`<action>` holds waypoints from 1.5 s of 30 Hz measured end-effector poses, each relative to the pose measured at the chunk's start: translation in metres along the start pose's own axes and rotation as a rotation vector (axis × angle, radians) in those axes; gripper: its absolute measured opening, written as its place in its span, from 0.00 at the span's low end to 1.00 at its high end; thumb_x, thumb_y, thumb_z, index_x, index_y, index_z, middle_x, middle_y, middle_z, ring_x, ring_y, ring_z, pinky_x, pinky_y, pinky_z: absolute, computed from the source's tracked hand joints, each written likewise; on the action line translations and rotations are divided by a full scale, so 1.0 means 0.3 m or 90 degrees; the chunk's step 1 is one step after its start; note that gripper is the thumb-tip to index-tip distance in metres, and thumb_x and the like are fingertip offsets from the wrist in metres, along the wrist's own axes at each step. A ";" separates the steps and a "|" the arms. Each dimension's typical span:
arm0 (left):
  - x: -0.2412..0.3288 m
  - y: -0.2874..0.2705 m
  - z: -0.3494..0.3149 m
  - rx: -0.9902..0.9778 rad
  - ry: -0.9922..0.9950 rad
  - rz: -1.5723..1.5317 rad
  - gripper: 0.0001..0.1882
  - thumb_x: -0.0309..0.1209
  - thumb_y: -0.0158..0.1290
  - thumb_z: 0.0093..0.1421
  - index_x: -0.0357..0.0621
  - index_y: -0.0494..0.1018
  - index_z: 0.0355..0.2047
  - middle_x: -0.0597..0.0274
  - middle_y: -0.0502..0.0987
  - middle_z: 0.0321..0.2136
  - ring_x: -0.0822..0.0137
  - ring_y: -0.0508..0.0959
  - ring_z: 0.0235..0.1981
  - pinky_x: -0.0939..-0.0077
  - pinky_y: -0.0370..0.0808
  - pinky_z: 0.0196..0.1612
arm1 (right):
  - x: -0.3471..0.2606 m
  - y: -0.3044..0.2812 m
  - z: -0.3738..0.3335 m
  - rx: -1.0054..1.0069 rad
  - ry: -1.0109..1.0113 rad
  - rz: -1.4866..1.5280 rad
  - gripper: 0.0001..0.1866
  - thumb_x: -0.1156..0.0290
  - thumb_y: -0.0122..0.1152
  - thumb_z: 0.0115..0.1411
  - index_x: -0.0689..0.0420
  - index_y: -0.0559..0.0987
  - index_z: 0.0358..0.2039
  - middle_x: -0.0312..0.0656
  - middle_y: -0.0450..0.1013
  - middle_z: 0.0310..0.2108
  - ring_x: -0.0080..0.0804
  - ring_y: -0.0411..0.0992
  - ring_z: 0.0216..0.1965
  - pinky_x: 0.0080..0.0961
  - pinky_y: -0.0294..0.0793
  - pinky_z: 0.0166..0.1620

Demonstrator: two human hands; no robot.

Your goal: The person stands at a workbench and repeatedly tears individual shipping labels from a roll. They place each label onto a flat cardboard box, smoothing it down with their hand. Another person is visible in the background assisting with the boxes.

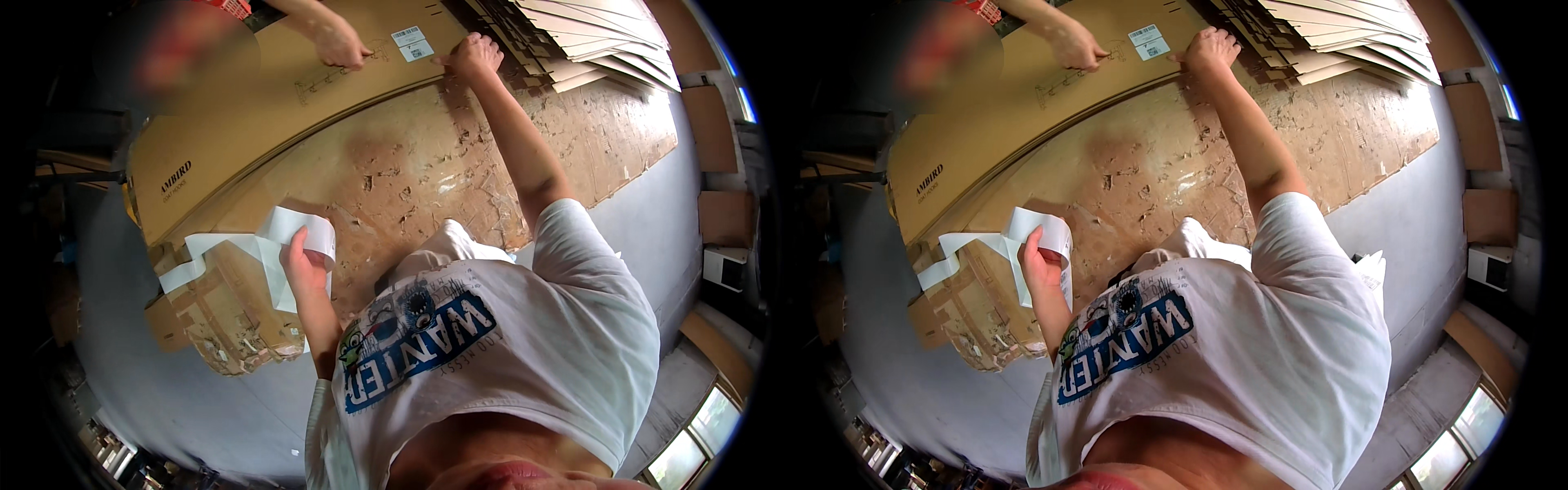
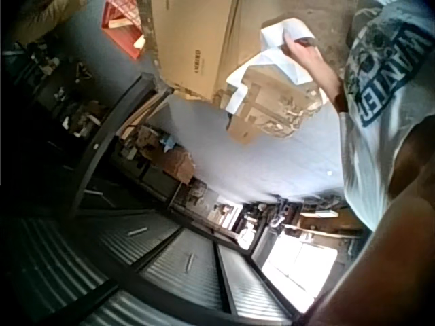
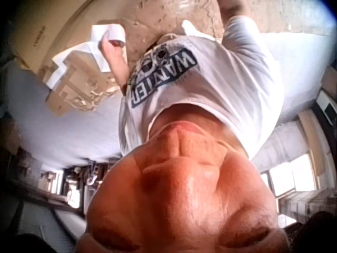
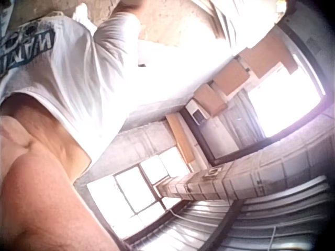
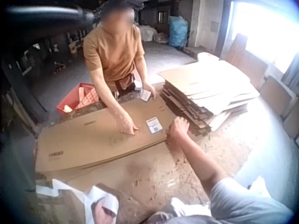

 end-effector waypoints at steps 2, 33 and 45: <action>-0.011 -0.023 0.005 0.018 -0.008 0.000 0.22 0.25 0.52 0.52 0.29 0.64 0.47 0.47 0.73 0.39 0.51 0.77 0.39 0.60 0.75 0.40 | 0.034 0.023 0.030 -0.041 0.023 0.075 0.34 0.47 0.71 0.41 0.62 0.75 0.40 0.47 0.72 0.41 0.38 0.70 0.43 0.38 0.69 0.46; -0.230 0.058 0.031 0.072 -0.087 0.128 0.15 0.27 0.57 0.49 0.37 0.70 0.38 0.58 0.74 0.32 0.62 0.76 0.29 0.75 0.72 0.22 | 0.313 -0.069 -0.191 -0.119 0.291 1.259 0.17 0.75 0.54 0.59 0.66 0.69 0.48 0.46 0.73 0.42 0.32 0.74 0.41 0.28 0.75 0.46; -0.253 0.092 0.013 0.059 -0.139 0.189 0.13 0.28 0.57 0.49 0.39 0.71 0.35 0.60 0.74 0.25 0.66 0.74 0.20 0.77 0.67 0.15 | 0.765 -0.316 0.295 0.247 0.272 1.242 0.09 0.77 0.51 0.59 0.69 0.73 0.37 0.47 0.74 0.33 0.33 0.75 0.30 0.28 0.78 0.33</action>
Point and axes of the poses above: each hand's wrist, its own z-axis towards the middle knuckle, its own y-axis out of the palm, x = y × z, the point moved 9 cm from there along z, towards the middle knuckle
